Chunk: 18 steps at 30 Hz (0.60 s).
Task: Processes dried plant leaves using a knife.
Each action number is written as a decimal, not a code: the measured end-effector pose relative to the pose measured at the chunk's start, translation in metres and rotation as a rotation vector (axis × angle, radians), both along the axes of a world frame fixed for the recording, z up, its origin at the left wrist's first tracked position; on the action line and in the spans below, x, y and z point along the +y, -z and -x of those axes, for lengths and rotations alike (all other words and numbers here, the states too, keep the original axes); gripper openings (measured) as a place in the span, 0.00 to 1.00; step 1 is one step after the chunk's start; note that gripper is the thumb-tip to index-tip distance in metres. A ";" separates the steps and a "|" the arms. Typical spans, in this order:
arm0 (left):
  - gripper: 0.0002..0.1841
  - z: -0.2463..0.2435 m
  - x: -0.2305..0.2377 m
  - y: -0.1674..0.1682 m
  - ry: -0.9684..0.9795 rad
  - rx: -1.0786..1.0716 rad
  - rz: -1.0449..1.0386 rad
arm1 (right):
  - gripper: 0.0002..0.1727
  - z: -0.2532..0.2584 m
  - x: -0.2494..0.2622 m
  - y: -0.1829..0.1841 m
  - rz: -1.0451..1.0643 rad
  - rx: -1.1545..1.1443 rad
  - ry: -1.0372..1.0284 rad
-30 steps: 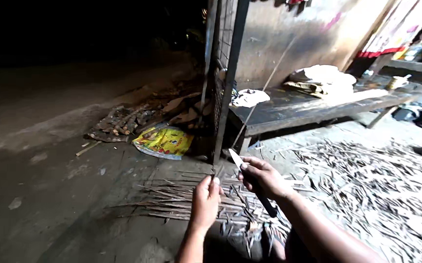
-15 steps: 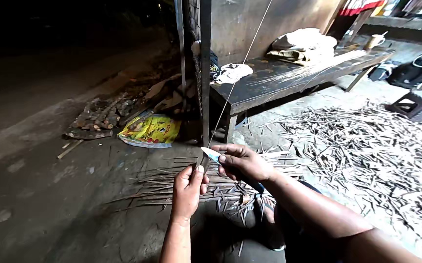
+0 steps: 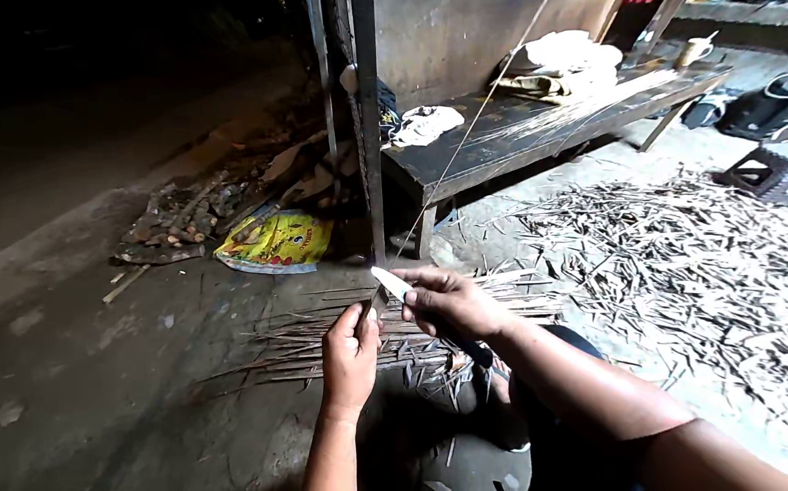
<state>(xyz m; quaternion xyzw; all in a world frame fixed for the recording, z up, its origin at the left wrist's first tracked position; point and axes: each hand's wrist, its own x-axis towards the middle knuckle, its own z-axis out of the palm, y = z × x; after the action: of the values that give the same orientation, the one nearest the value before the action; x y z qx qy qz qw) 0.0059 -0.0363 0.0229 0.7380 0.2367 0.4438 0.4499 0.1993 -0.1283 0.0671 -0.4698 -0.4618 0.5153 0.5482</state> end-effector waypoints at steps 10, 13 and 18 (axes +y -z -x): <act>0.14 -0.001 -0.010 0.011 -0.230 0.311 -0.394 | 0.26 -0.001 -0.006 0.029 0.042 0.167 -0.042; 0.14 -0.005 -0.011 0.014 -0.214 0.322 -0.376 | 0.26 -0.007 -0.006 0.033 0.057 0.253 -0.019; 0.14 -0.016 -0.011 0.017 -0.218 0.335 -0.374 | 0.25 -0.032 -0.005 0.030 0.060 0.308 0.089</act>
<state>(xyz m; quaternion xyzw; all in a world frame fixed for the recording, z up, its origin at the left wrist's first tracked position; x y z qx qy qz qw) 0.0220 -0.0470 0.0062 0.8417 0.2996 0.3972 0.2098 0.2314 -0.1332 0.0376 -0.4213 -0.3356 0.5699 0.6205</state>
